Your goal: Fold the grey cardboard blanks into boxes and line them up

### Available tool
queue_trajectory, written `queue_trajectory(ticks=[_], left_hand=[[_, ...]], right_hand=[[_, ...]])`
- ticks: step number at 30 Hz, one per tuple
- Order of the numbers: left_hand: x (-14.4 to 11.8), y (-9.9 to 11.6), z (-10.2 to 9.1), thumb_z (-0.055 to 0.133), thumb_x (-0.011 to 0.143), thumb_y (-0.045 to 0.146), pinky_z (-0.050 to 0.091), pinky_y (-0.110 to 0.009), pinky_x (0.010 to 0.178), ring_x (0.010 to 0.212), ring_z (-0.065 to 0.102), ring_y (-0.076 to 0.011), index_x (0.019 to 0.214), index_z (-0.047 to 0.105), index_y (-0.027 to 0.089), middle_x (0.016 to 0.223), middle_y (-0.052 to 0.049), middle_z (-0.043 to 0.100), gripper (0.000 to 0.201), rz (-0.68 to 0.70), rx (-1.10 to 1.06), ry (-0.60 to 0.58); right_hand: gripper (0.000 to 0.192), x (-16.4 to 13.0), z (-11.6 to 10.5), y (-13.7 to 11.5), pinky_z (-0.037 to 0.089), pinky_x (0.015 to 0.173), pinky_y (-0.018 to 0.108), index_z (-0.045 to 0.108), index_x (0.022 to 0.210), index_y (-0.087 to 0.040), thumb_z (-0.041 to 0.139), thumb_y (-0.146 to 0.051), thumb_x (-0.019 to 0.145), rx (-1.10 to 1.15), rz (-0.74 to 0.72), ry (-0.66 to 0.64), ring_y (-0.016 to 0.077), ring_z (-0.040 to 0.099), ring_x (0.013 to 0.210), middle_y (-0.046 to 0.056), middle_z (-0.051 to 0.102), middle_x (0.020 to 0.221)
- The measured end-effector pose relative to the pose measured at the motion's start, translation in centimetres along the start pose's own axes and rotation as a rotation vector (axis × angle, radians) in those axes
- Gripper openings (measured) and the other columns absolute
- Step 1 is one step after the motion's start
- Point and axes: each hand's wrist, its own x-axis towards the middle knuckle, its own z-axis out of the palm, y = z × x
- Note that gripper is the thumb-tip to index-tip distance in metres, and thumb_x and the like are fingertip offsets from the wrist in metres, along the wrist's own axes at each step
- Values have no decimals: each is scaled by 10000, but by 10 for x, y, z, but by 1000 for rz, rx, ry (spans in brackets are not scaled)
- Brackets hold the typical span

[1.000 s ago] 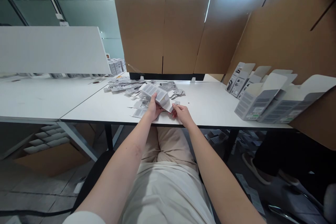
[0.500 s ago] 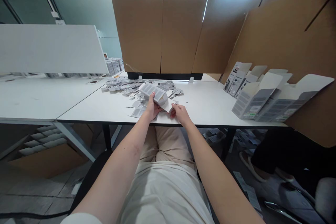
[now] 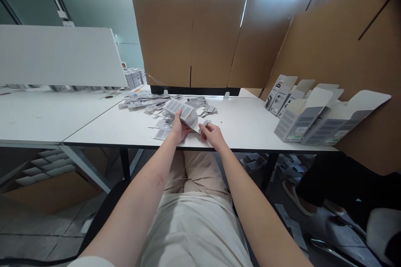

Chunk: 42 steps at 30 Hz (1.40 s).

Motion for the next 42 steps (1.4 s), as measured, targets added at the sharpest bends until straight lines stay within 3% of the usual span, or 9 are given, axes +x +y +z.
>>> queue_trajectory(ticks=[2,4,7,15,21,24,30,36,42], left_hand=[[0,1,0,534,1182,678,735,-420,901,1116,858,-332,1331,792,221,1233,-173,885,545,1,-5,5],[1,1,0,507,1184,699,735,-428,897,1151,858,-345,1360,790,224,1263,-186,881,580,2,-5,10],[3,0,0,475,1187,717,734,-432,895,1180,858,-350,1398,782,226,1309,-195,874,616,2,-2,17],[4,-3,-3,699,1110,670,724,-404,862,1075,861,-333,1336,792,216,1212,-179,884,515,-2,28,-6],[-2,-6,0,890,1030,418,703,-329,790,862,830,-238,1253,796,197,1040,-98,864,328,35,69,-38],[-4,-6,1,941,994,366,706,-324,784,841,828,-225,1277,791,199,1032,-84,862,361,55,86,-44],[-4,-6,1,984,971,470,704,-317,734,824,850,-228,1291,778,189,1022,-87,870,472,65,112,-60],[-4,-6,0,1001,940,397,720,-322,756,950,882,-253,1313,772,172,1202,-144,903,493,79,122,-83],[-3,-6,-1,980,957,424,698,-298,706,925,879,-245,1327,773,167,1222,-154,907,496,84,142,-94]], right_hand=[[730,-3,0,-3,573,605,336,836,1175,-237,1008,-788,727,17,-16,-11,206,693,676,65,851,973],[986,-4,-1,-3,582,613,313,778,1500,-246,1084,-648,653,42,-39,-14,165,673,688,79,864,1191],[1163,-3,-3,-2,594,641,304,680,1700,-249,1073,-573,654,82,-74,10,116,603,664,108,843,1345],[1117,-4,0,-2,554,608,316,669,1738,-302,1027,-626,731,36,-111,79,116,561,633,102,825,1346],[1060,-7,3,-3,541,613,328,675,1741,-314,974,-727,811,-82,-117,134,131,559,584,71,844,1220],[1057,-7,3,-3,543,629,324,658,1767,-309,945,-746,849,-110,-133,144,133,551,579,56,851,1177],[995,-7,3,-2,564,647,311,681,1760,-317,979,-657,873,-99,-169,97,131,585,596,38,844,1139],[1065,-3,3,4,543,593,276,583,1835,-310,1007,-535,884,-71,-146,145,103,574,563,23,851,1139],[1031,-3,3,7,561,611,283,642,1797,-318,1017,-568,870,-61,-188,115,104,589,557,11,830,1086]])
